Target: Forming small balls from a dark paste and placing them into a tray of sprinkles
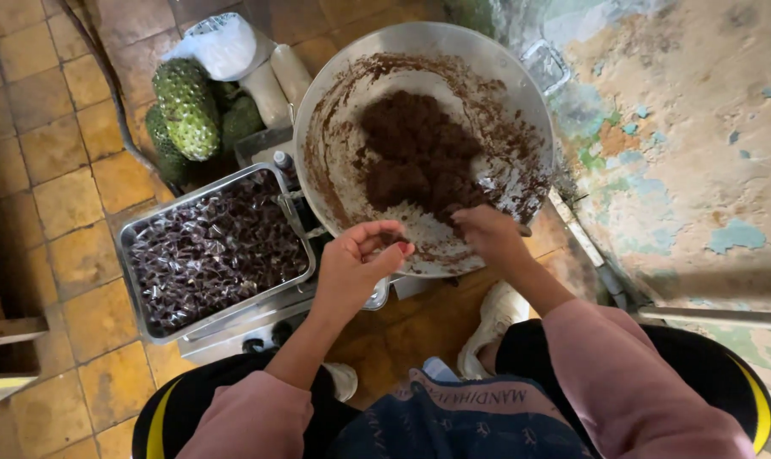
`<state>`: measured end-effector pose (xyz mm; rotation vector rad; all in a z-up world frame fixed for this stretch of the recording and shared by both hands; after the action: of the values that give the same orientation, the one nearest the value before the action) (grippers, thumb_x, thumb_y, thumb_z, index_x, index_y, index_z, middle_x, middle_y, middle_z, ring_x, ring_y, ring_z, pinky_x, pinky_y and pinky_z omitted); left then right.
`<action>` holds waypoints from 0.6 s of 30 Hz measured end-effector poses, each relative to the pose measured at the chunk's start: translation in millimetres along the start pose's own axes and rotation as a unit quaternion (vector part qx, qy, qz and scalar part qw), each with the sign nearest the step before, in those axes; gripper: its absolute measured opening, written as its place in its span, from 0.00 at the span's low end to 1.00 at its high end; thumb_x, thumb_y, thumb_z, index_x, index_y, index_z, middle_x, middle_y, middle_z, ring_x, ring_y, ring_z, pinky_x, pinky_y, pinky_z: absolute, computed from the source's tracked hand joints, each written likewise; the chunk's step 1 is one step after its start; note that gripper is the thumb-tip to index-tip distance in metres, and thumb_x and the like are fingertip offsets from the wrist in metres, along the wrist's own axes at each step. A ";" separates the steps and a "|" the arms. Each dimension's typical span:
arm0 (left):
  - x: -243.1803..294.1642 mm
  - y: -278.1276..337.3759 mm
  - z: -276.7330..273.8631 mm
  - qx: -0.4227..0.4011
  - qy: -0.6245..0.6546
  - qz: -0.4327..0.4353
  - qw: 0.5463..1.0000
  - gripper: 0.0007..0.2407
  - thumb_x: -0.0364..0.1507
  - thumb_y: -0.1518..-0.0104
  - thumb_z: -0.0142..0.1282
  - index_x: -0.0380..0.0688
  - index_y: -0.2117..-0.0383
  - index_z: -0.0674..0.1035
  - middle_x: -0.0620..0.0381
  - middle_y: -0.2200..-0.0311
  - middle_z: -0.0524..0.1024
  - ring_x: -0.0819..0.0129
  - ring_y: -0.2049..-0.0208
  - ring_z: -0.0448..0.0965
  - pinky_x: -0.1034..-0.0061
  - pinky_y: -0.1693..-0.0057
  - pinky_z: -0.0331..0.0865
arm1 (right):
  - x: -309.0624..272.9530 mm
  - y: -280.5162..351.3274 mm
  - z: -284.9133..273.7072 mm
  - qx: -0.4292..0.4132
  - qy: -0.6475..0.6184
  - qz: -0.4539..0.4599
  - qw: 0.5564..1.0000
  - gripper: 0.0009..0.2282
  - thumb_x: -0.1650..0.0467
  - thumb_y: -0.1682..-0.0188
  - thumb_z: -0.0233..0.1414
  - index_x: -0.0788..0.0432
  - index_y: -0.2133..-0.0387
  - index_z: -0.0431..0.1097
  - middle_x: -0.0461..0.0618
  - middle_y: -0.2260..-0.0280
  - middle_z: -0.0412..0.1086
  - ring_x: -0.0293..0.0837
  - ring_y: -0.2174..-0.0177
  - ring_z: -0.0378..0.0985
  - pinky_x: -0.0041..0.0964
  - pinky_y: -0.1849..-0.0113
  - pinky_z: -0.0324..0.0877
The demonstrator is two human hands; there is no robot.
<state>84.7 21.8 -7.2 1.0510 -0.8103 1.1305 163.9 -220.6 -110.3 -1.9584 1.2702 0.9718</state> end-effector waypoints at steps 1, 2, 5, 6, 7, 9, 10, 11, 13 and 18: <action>-3.0 -2.1 -2.6 0.010 -0.006 -0.020 1.000 0.14 0.21 0.41 0.60 0.28 0.50 0.77 0.48 0.59 0.83 0.69 0.59 0.85 0.80 0.55 0.78 | 8.5 1.4 -5.8 0.023 -0.069 0.102 0.992 0.11 0.79 0.51 0.49 0.62 0.58 0.75 0.53 0.69 0.75 0.45 0.71 0.79 0.37 0.69 0.78; -6.5 -3.4 -4.9 0.023 -0.012 -0.041 0.999 0.14 0.22 0.41 0.61 0.28 0.51 0.78 0.47 0.61 0.83 0.68 0.61 0.84 0.79 0.58 0.78 | 3.1 0.1 -10.0 0.018 -0.069 0.104 0.992 0.11 0.79 0.51 0.49 0.62 0.58 0.75 0.53 0.69 0.75 0.45 0.71 0.79 0.37 0.69 0.78; -9.4 -10.4 -4.9 0.047 0.005 -0.055 0.997 0.14 0.23 0.42 0.59 0.30 0.50 0.77 0.49 0.62 0.83 0.68 0.62 0.86 0.79 0.59 0.81 | -15.6 -3.6 -36.3 0.089 -0.163 0.070 0.980 0.05 0.75 0.41 0.44 0.63 0.57 0.68 0.49 0.69 0.74 0.37 0.72 0.78 0.32 0.68 0.76; -8.6 -11.8 -3.7 0.047 0.004 -0.055 0.997 0.14 0.23 0.42 0.59 0.30 0.50 0.77 0.49 0.62 0.83 0.68 0.62 0.86 0.79 0.59 0.81 | -19.1 -3.6 -45.0 0.117 -0.208 0.075 0.968 0.05 0.74 0.38 0.45 0.63 0.57 0.67 0.49 0.68 0.72 0.37 0.70 0.77 0.33 0.65 0.77; -7.5 -12.7 -1.7 0.041 -0.005 -0.054 0.998 0.14 0.23 0.42 0.59 0.30 0.50 0.76 0.48 0.63 0.84 0.67 0.62 0.87 0.79 0.60 0.81 | -22.5 -2.8 -54.2 0.145 -0.253 0.080 0.953 0.05 0.73 0.36 0.46 0.63 0.56 0.66 0.49 0.67 0.71 0.37 0.68 0.76 0.33 0.63 0.78; -5.0 -16.8 1.8 0.033 -0.014 -0.052 0.998 0.14 0.23 0.42 0.60 0.31 0.50 0.75 0.47 0.64 0.84 0.66 0.63 0.87 0.78 0.61 0.81 | -38.4 -0.5 -72.2 0.157 -0.261 0.046 0.951 0.04 0.73 0.35 0.46 0.63 0.57 0.66 0.50 0.67 0.72 0.38 0.68 0.76 0.33 0.63 0.76; -5.3 -17.8 4.2 0.024 -0.009 -0.055 0.998 0.15 0.22 0.42 0.60 0.31 0.50 0.75 0.46 0.64 0.84 0.66 0.63 0.87 0.78 0.61 0.81 | -48.2 1.6 -82.6 0.167 -0.269 0.014 0.948 0.04 0.73 0.35 0.47 0.63 0.58 0.66 0.51 0.67 0.73 0.39 0.68 0.76 0.33 0.63 0.74; -5.7 -18.7 6.2 0.016 -0.004 -0.059 0.998 0.15 0.22 0.42 0.60 0.31 0.50 0.74 0.44 0.65 0.83 0.65 0.62 0.87 0.77 0.61 0.81 | -54.2 2.8 -91.2 0.167 -0.269 0.014 0.949 0.04 0.73 0.35 0.47 0.63 0.58 0.66 0.51 0.67 0.73 0.39 0.68 0.76 0.33 0.63 0.74; -3.8 -19.3 7.3 0.008 -0.003 -0.049 0.999 0.14 0.21 0.42 0.59 0.30 0.50 0.74 0.44 0.64 0.83 0.64 0.62 0.87 0.77 0.61 0.81 | -65.0 5.0 -108.2 0.176 -0.339 0.012 0.924 0.04 0.75 0.37 0.51 0.64 0.63 0.69 0.53 0.70 0.73 0.41 0.72 0.76 0.37 0.67 0.76; 2.8 -17.5 7.6 -0.003 0.016 -0.042 0.999 0.14 0.21 0.42 0.58 0.30 0.51 0.74 0.45 0.64 0.84 0.65 0.60 0.87 0.77 0.59 0.82 | -97.5 12.9 -121.4 0.146 -0.394 0.002 0.907 0.01 0.80 0.41 0.52 0.66 0.62 0.71 0.57 0.65 0.75 0.43 0.69 0.78 0.39 0.63 0.77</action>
<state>102.3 14.1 -6.4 1.0498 -0.7381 1.0710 155.9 -274.5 36.1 -1.1284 0.8691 1.3011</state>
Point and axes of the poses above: each hand's wrist, its own y-axis away from the middle knuckle, its own z-axis out of the palm, x = y × z, the point moved 7 cm from there along -y, towards the middle knuckle
